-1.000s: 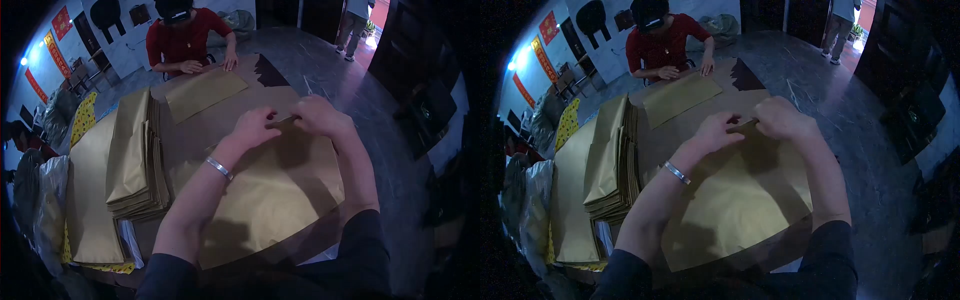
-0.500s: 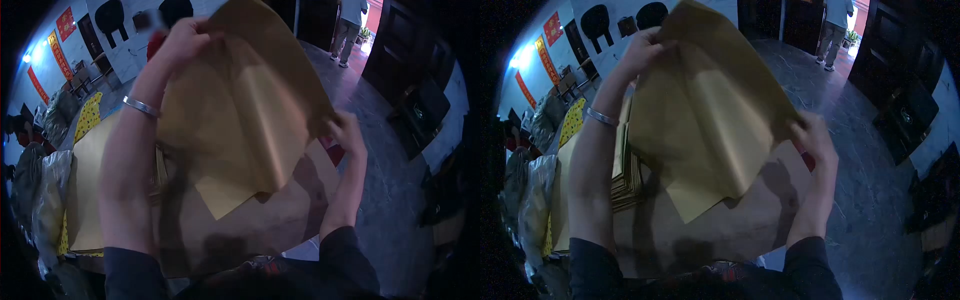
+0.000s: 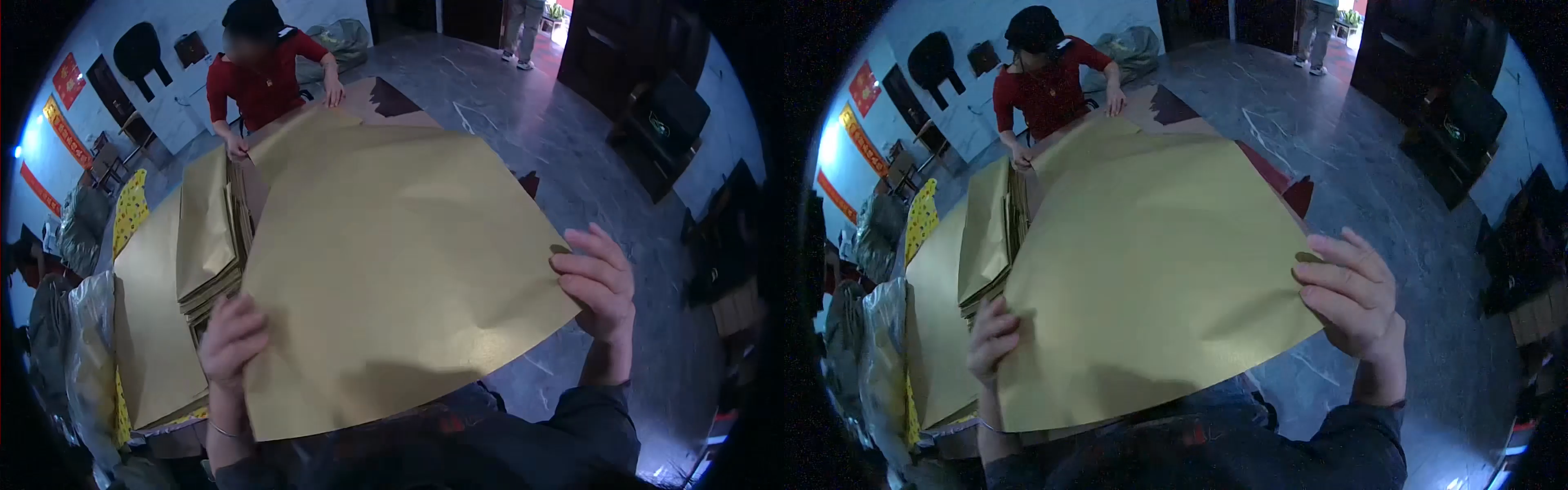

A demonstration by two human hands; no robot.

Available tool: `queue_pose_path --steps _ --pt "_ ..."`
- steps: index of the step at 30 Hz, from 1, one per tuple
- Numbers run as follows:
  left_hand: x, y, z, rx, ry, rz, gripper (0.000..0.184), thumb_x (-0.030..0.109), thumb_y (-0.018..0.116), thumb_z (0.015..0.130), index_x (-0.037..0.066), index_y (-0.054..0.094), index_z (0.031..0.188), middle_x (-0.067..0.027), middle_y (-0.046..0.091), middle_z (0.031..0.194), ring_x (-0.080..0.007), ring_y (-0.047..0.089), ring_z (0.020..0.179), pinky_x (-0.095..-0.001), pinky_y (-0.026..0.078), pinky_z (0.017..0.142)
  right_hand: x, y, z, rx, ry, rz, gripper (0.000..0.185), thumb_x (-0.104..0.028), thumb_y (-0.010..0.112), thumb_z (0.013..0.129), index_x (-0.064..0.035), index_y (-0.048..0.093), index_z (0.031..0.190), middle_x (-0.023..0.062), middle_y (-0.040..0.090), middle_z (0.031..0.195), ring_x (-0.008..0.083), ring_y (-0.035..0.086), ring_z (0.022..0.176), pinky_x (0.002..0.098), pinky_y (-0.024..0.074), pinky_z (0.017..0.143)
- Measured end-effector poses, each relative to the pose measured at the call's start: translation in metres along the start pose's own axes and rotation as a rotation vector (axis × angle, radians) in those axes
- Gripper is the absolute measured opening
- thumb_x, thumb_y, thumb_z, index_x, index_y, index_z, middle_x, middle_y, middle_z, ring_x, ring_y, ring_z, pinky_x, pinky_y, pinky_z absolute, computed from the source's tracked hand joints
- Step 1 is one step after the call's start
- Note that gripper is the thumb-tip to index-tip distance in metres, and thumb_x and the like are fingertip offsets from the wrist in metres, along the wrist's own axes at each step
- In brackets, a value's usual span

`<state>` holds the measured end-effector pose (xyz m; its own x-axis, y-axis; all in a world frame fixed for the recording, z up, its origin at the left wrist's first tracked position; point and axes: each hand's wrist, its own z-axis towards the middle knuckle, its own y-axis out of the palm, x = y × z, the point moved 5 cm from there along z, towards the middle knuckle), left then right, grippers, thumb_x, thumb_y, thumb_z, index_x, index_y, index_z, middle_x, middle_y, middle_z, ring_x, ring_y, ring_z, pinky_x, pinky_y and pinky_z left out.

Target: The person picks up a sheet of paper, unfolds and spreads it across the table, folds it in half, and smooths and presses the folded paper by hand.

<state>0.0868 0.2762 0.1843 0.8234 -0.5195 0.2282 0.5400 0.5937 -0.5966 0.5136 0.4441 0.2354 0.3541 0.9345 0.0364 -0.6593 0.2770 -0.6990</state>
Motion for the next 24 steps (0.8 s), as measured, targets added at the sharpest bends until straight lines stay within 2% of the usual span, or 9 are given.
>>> queue_pose_path --steps 3,6,9,13,17,19,22,23,24 --pt "0.018 0.067 -0.078 -0.18 -0.171 0.052 0.009 0.015 0.076 0.074 0.012 0.073 0.082 -0.0116 0.072 0.103 -0.0356 0.066 0.108 -0.0525 0.045 0.101 -0.016 0.04 -0.051 -0.234 0.177 0.046 0.014 -0.005 0.072 0.074 -0.0113 0.065 0.085 0.0059 0.069 0.107 0.0302 0.059 0.12 0.0494 0.0446 0.104" --pt "0.029 0.103 -0.103 -0.242 -0.175 -0.08 0.013 0.01 0.077 0.072 0.008 0.068 0.082 -0.0112 0.07 0.1 -0.0361 0.066 0.104 -0.0496 0.05 0.089 -0.02 0.074 -0.094 -0.426 0.25 0.134 0.018 -0.004 0.073 0.071 -0.0088 0.067 0.087 0.0066 0.067 0.111 0.0296 0.055 0.125 0.0465 0.0468 0.101" --pt "0.033 0.109 -0.123 -0.285 -0.161 -0.046 0.015 0.008 0.076 0.07 0.006 0.066 0.081 -0.0126 0.069 0.102 -0.0366 0.064 0.107 -0.0481 0.051 0.087 -0.03 0.094 -0.127 -0.494 0.248 0.166 0.018 -0.003 0.073 0.07 -0.0075 0.067 0.087 0.007 0.067 0.113 0.0296 0.054 0.125 0.0459 0.0485 0.098" --pt "0.025 0.116 -0.166 -0.354 -0.328 -0.147 0.02 0.007 0.074 0.068 0.007 0.067 0.086 -0.0138 0.067 0.112 -0.0402 0.06 0.112 -0.0469 0.048 0.093 -0.043 0.082 -0.116 -0.452 0.189 0.297 0.02 -0.003 0.073 0.069 -0.0045 0.067 0.088 0.0082 0.067 0.111 0.0315 0.059 0.116 0.0447 0.0511 0.091" --pt "0.037 0.117 -0.152 -0.462 -0.273 -0.011 0.019 0.008 0.071 0.075 0.009 0.068 0.094 -0.0127 0.067 0.115 -0.0364 0.06 0.114 -0.045 0.046 0.095 -0.041 0.08 -0.12 -0.606 0.244 0.359 0.029 0.001 0.074 0.068 -0.0067 0.067 0.095 0.0094 0.068 0.109 0.0333 0.06 0.116 0.0461 0.0496 0.095" --pt "0.032 0.113 -0.155 -0.495 -0.269 -0.009 0.02 0.01 0.071 0.076 0.009 0.07 0.096 -0.0124 0.067 0.117 -0.0343 0.06 0.114 -0.0434 0.047 0.095 -0.037 0.077 -0.118 -0.593 0.327 0.408 0.036 -0.002 0.077 0.069 -0.0063 0.065 0.102 0.0097 0.069 0.107 0.0328 0.061 0.115 0.0457 0.0499 0.095" --pt "0.002 0.105 -0.182 -0.414 -0.619 -0.401 0.021 0.008 0.069 0.078 0.009 0.071 0.099 -0.0129 0.067 0.121 -0.0314 0.063 0.113 -0.0392 0.047 0.097 -0.022 0.068 -0.103 -0.428 0.346 0.453 0.035 -0.015 0.08 0.074 -0.0058 0.065 0.104 0.0139 0.066 0.113 0.0343 0.061 0.112 0.046 0.052 0.09" --pt "0.0 0.106 -0.185 -0.416 -0.62 -0.397 0.021 0.008 0.069 0.078 0.009 0.071 0.099 -0.0129 0.067 0.121 -0.0314 0.063 0.113 -0.0392 0.047 0.097 -0.011 0.072 -0.104 -0.518 0.405 0.429 0.068 -0.033 0.082 0.074 -0.0069 0.054 0.13 0.0181 0.056 0.133 0.0349 0.05 0.129 0.0487 0.0443 0.104" --pt "-0.004 0.107 -0.19 -0.353 -0.706 -0.56 0.02 0.01 0.07 0.083 0.006 0.071 0.102 -0.0145 0.067 0.121 -0.0296 0.063 0.114 -0.0394 0.048 0.098 -0.005 0.077 -0.106 -0.517 0.406 0.432 0.068 -0.033 0.082 0.074 -0.0069 0.054 0.13 0.0181 0.056 0.133 0.0349 0.05 0.129 0.0487 0.0443 0.104"
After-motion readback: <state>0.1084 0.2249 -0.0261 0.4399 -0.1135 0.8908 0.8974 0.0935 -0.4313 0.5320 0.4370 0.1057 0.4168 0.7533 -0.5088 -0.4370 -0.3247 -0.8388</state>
